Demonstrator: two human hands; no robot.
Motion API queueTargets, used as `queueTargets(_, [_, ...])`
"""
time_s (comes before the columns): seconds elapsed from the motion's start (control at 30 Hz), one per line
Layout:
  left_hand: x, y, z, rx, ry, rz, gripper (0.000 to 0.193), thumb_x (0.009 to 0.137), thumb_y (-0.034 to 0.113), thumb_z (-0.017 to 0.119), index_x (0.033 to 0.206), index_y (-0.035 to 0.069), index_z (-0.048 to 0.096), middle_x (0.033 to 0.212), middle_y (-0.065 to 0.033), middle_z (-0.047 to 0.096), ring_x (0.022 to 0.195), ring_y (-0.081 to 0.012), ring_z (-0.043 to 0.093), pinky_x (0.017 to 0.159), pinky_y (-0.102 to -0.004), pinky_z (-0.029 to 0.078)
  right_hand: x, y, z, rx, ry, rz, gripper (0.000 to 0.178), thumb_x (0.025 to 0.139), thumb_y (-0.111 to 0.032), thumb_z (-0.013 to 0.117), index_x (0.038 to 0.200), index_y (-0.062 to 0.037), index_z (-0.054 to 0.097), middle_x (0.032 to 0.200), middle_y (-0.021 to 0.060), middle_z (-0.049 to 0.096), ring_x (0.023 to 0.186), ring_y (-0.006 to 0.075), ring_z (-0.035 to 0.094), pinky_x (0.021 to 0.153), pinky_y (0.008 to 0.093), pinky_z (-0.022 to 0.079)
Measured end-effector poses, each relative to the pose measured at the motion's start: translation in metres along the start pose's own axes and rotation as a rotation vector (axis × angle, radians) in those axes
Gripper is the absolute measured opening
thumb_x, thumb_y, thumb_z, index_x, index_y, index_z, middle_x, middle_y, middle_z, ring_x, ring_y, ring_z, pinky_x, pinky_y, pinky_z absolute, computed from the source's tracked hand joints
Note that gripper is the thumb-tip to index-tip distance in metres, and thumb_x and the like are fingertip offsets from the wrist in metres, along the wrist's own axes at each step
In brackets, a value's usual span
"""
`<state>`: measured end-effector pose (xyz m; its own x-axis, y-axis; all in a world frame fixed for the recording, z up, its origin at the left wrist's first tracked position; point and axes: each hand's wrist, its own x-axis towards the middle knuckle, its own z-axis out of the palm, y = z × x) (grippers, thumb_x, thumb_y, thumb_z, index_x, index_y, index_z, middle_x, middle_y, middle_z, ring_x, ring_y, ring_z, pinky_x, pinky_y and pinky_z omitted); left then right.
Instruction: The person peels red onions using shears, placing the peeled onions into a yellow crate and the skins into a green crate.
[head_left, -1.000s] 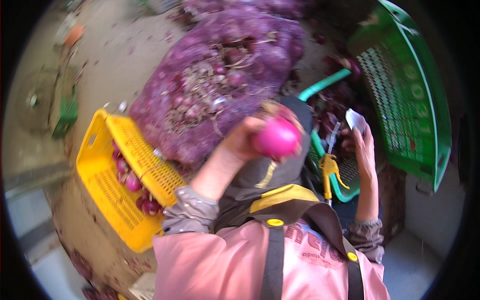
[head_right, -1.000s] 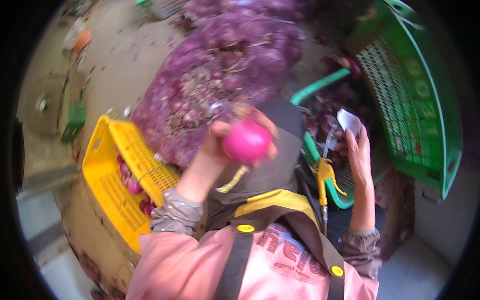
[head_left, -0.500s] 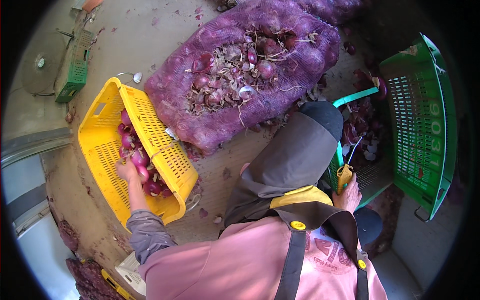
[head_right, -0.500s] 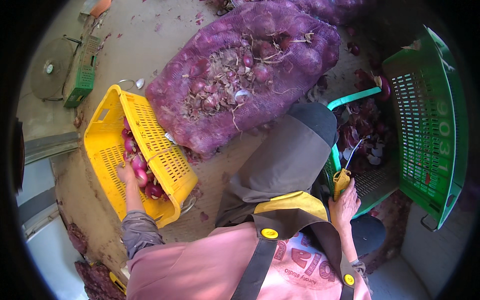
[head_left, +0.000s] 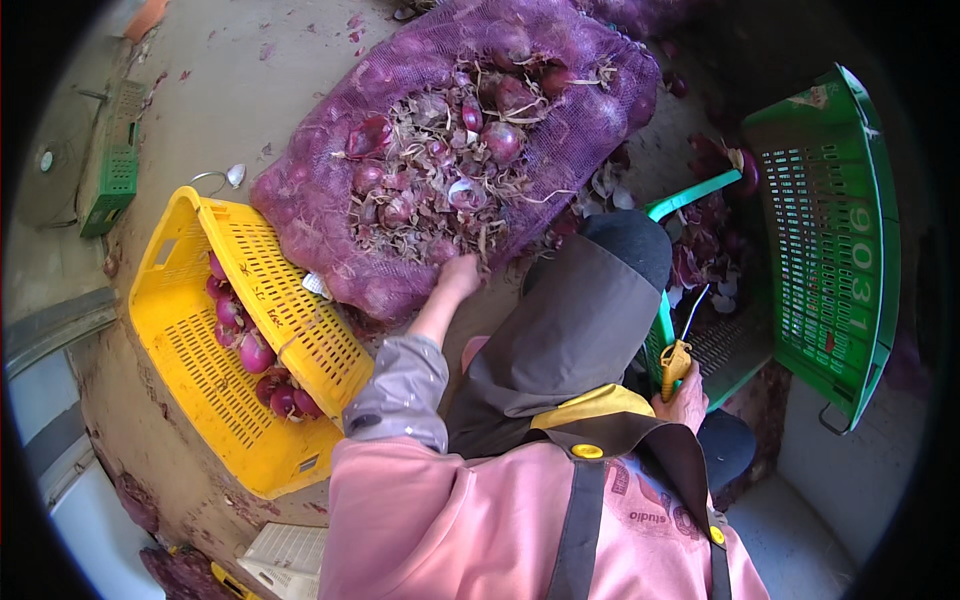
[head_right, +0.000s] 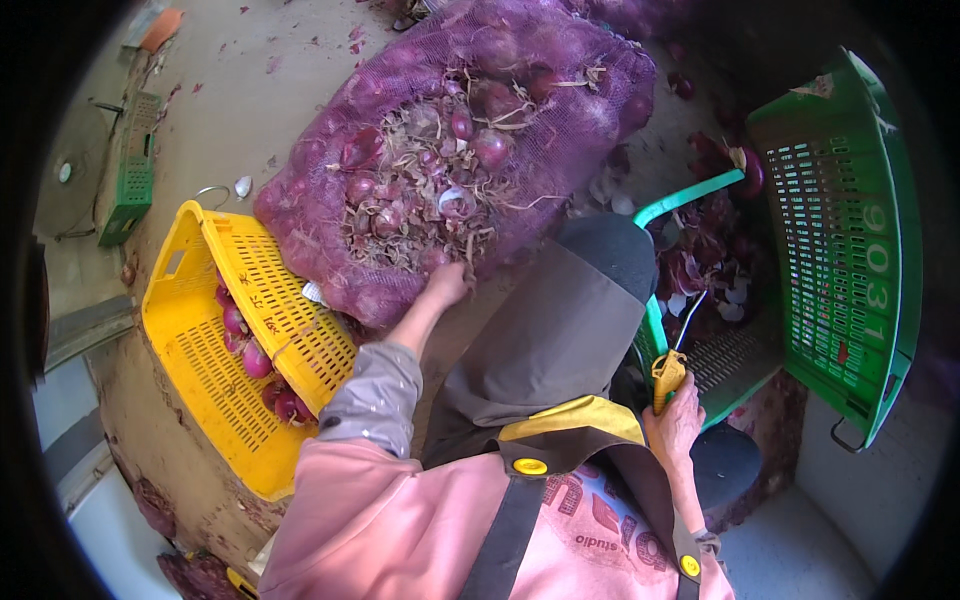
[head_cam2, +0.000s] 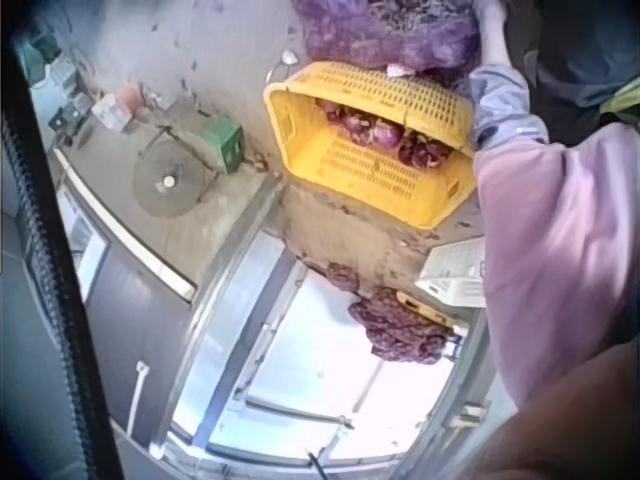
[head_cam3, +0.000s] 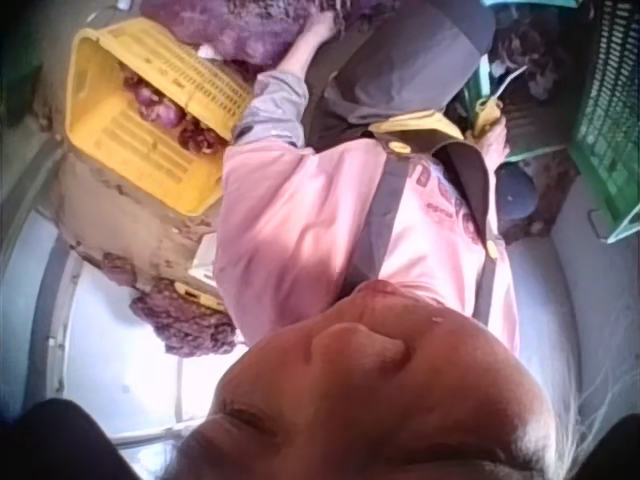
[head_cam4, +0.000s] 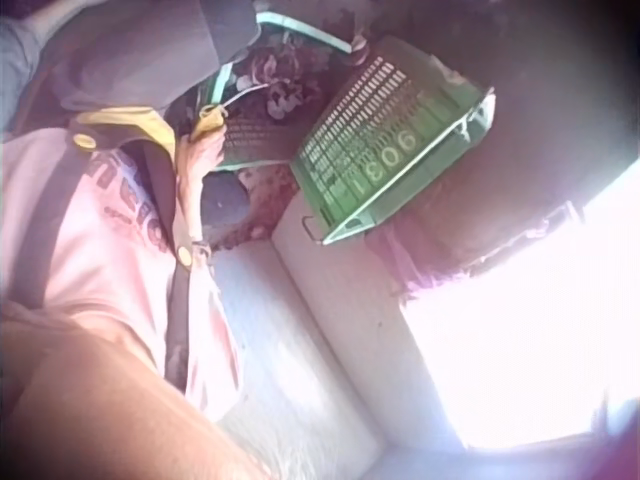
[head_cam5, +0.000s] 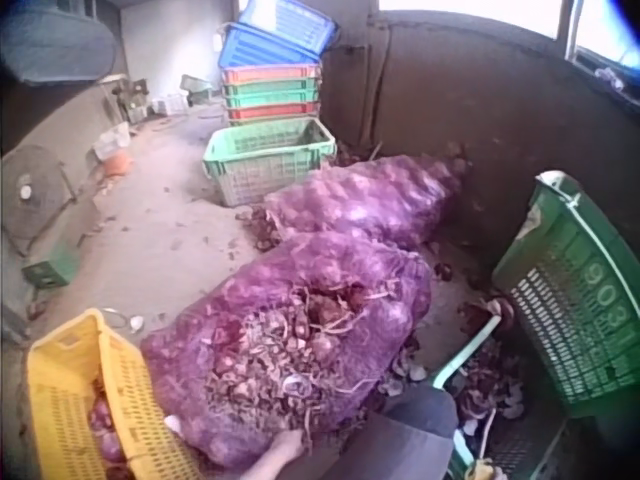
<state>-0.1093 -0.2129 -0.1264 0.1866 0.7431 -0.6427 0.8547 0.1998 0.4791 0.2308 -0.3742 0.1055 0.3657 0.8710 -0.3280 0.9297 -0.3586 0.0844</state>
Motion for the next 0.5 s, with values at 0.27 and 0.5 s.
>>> queueTargets(0.27, [-0.008, 0.004, -0.012, -0.185, 0.302, -0.102, 0.028, 0.076, 0.021, 0.061, 0.092, 0.0, 0.053, 0.087, -0.0236, 0.059, 0.087, -0.0393, 0.057, 0.077, -0.0456, 0.044, 0.004, -0.007, -0.009, 0.081, -0.05, 0.037, 0.078, 0.059, -0.01, 0.062, 0.126, 0.0075, 0.026, 0.109, 0.0219, 0.048, 0.102, 0.0345, 0.048, 0.085, 0.0427, 0.038])
queueTargets(0.5, [-0.004, 0.003, -0.058, 0.225, 0.18, -0.355, 0.05, 0.071, 0.032, 0.068, 0.107, 0.001, 0.051, 0.114, -0.0183, 0.041, 0.102, -0.0321, 0.049, 0.081, -0.0421, 0.044, 0.007, -0.008, -0.007, 0.104, -0.047, 0.022, 0.076, 0.059, -0.008, 0.061, 0.125, 0.0074, 0.027, 0.106, 0.0227, 0.048, 0.099, 0.0357, 0.05, 0.082, 0.042, 0.04])
